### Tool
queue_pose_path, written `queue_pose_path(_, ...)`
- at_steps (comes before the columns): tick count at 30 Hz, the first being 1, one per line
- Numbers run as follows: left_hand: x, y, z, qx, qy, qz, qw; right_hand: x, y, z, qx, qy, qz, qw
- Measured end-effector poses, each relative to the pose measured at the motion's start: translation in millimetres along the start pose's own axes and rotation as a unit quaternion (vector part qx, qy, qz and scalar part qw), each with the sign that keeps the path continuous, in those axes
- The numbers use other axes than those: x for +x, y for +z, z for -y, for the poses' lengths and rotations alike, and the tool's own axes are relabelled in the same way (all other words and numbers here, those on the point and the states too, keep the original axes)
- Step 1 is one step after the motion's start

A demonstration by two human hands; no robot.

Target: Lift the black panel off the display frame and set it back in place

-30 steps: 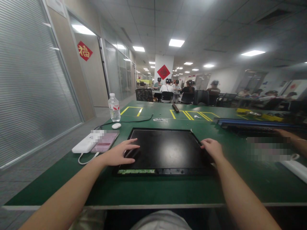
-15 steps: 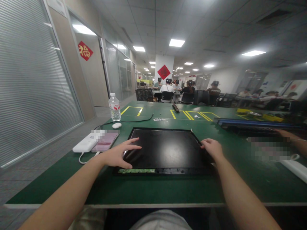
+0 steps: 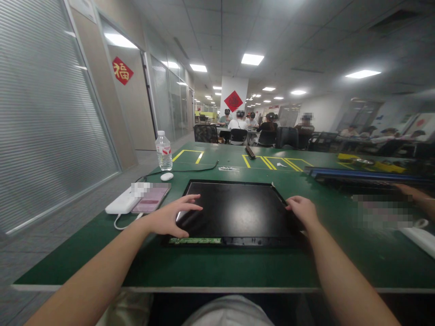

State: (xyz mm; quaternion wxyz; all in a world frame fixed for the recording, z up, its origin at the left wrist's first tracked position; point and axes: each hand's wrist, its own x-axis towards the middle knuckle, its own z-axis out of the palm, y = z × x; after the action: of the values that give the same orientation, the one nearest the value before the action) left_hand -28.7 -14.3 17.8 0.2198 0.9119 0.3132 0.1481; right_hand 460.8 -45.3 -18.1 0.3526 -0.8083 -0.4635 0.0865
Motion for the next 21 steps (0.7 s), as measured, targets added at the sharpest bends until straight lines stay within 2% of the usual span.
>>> queue_pose_path(21, -0.1, 1.6, 4.5, 0.005, 0.020, 0.004, 1.000, -1.8, -1.3, 4.4, 0.000, 0.002, -0.008, 1.000)
